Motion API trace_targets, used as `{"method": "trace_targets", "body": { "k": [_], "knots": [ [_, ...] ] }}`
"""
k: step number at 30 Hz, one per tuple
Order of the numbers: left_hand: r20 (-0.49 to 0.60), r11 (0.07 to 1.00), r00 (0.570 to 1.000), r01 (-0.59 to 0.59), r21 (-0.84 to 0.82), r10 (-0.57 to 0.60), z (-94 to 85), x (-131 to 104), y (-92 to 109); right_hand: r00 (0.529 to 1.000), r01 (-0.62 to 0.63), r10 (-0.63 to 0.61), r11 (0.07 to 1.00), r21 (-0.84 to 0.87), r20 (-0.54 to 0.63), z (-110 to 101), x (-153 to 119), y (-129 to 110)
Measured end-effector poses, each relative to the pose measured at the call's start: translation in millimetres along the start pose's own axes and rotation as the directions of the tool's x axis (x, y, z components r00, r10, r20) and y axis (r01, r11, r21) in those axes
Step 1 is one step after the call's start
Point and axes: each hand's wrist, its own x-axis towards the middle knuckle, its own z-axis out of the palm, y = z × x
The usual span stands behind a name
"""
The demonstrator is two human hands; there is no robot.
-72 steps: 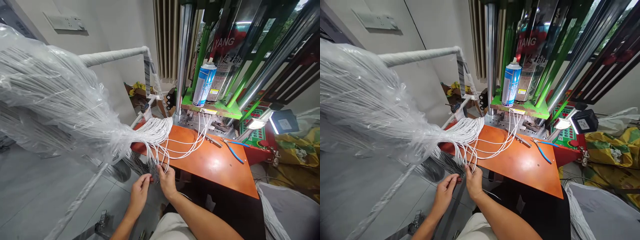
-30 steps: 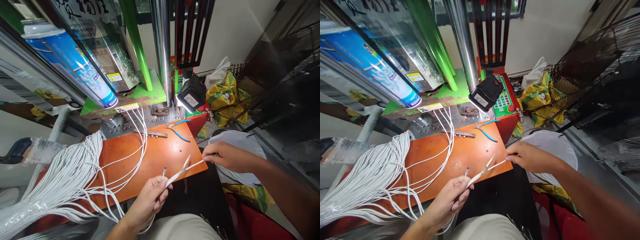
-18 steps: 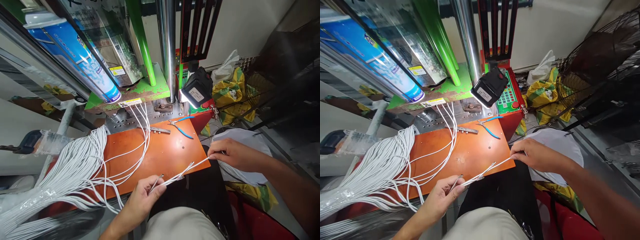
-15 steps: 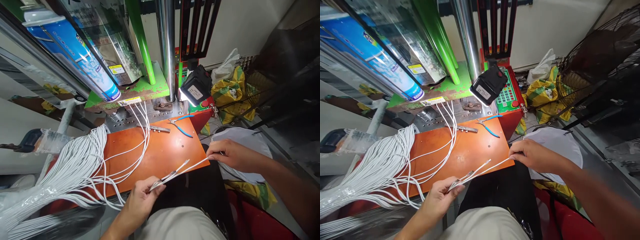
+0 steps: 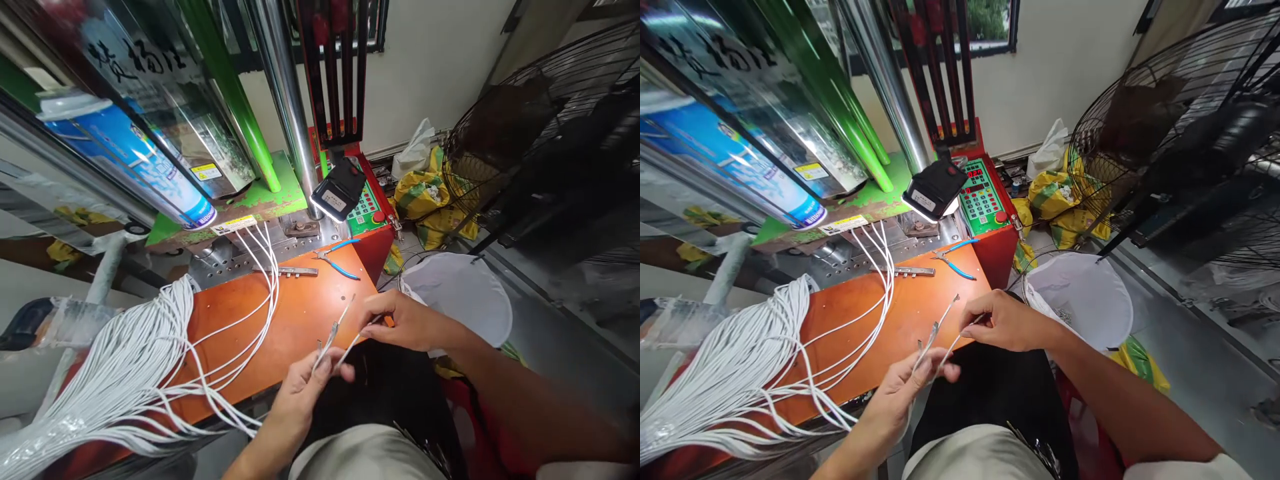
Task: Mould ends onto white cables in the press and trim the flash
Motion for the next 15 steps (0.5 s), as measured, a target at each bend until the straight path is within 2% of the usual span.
{"method": "trace_targets", "body": {
  "k": [2, 3, 5, 7, 8, 9, 11, 12, 13, 15],
  "knots": [
    [0.016, 0.988, 0.997, 0.076, -0.132, -0.075, 10.4, 1.9, -6.6, 0.990, -0.025, 0.055, 0.975, 0.220, -0.129, 12.1, 2.0, 11.0],
    [0.004, 0.979, 0.994, 0.109, -0.174, -0.110, 11.3, 0.9, -8.9, 0.971, -0.029, 0.115, 0.926, 0.376, -0.209, 20.3, 1.9, 17.0],
    [-0.057, 0.965, 0.985, 0.148, -0.215, -0.163, 8.4, -3.5, -10.8, 0.920, 0.012, 0.266, 0.717, 0.697, -0.289, 43.4, 0.2, 27.2],
    [-0.098, 0.961, 0.975, 0.173, -0.216, -0.197, 4.4, -8.8, -9.7, 0.911, 0.039, 0.349, 0.460, 0.887, -0.221, 74.1, -2.1, 31.8],
    [-0.105, 0.960, 0.971, 0.191, -0.206, -0.216, 3.2, -11.4, -8.7, 0.925, 0.018, 0.344, 0.387, 0.922, -0.162, 90.1, -2.9, 31.7],
    [-0.109, 0.961, 0.968, 0.205, -0.183, -0.228, 2.6, -13.9, -7.6, 0.942, -0.017, 0.315, 0.380, 0.925, -0.112, 104.8, -3.4, 30.3],
    [-0.113, 0.969, 0.966, 0.221, -0.112, -0.233, 1.5, -19.8, -5.8, 0.963, -0.043, 0.252, 0.493, 0.869, -0.095, 125.7, -2.8, 25.6],
    [-0.114, 0.971, 0.965, 0.230, -0.068, -0.237, 0.2, -23.6, -4.9, 0.960, -0.026, 0.246, 0.562, 0.827, -0.136, 130.8, -1.8, 23.2],
    [-0.115, 0.971, 0.964, 0.238, -0.022, -0.239, -1.7, -28.1, -3.7, 0.944, 0.002, 0.260, 0.612, 0.791, -0.204, 132.8, -0.4, 21.4],
    [-0.108, 0.964, 0.963, 0.255, 0.074, -0.247, -7.7, -39.2, -0.2, 0.882, 0.054, 0.326, 0.648, 0.760, -0.341, 131.7, 2.2, 19.4]
  ]
}}
